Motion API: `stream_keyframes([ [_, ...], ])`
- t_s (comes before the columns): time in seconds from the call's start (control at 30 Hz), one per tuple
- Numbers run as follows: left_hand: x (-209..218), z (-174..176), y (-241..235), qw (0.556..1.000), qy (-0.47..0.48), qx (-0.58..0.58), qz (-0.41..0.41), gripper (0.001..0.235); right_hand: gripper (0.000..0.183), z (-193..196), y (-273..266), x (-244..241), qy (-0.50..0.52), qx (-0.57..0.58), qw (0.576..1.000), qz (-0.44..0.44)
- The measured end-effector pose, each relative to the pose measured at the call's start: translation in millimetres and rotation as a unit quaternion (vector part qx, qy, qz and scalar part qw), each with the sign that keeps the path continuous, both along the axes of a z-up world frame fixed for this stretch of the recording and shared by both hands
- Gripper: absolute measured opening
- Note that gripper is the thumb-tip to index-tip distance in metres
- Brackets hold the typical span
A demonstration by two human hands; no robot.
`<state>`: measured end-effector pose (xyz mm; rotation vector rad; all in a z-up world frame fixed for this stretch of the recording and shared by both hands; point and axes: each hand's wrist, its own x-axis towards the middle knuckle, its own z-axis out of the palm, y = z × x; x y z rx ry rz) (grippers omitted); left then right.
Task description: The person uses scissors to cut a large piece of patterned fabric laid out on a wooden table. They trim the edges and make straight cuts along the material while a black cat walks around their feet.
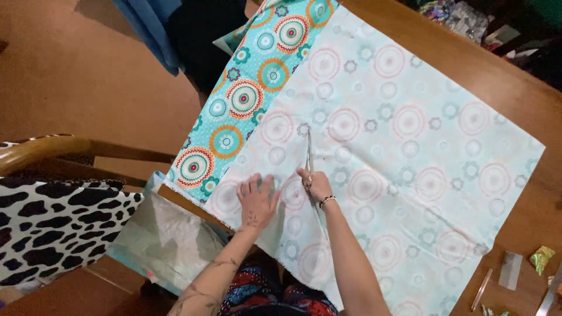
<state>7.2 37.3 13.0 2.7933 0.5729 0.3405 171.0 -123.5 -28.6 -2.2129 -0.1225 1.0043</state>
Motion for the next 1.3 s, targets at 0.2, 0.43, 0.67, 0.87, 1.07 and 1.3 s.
stream_keyframes([
  [0.2, 31.6, -14.3, 20.9, 0.994, -0.037, -0.054, -0.086, 0.038, 0.081, 20.7, 4.7, -6.3, 0.01, 0.009, 1.0, -0.019],
  [0.43, 30.5, 7.7, 19.6, 0.986, -0.072, -0.073, -0.131, 0.04, 0.09, 50.6, 25.8, 17.0, -0.037, 0.014, 0.998, 0.056],
  [0.67, 28.0, 9.7, 14.1, 0.986, -0.104, -0.038, -0.126, 0.037, 0.082, 32.2, 19.8, 11.1, -0.013, 0.017, 1.0, -0.011],
  [0.87, 27.4, 8.4, 14.7, 0.986, -0.103, -0.032, -0.127, 0.037, 0.084, 39.6, 23.8, 18.5, 0.001, 0.022, 1.0, -0.006],
  [1.07, 28.0, 10.0, 13.4, 0.986, -0.115, -0.016, -0.121, 0.037, 0.087, 31.5, 29.6, 31.6, 0.014, 0.059, 0.998, -0.012],
  [1.3, 30.5, 14.2, 12.8, 0.986, -0.116, -0.015, -0.12, 0.036, 0.077, 17.2, 24.6, 32.8, 0.028, 0.075, 0.996, -0.051],
])
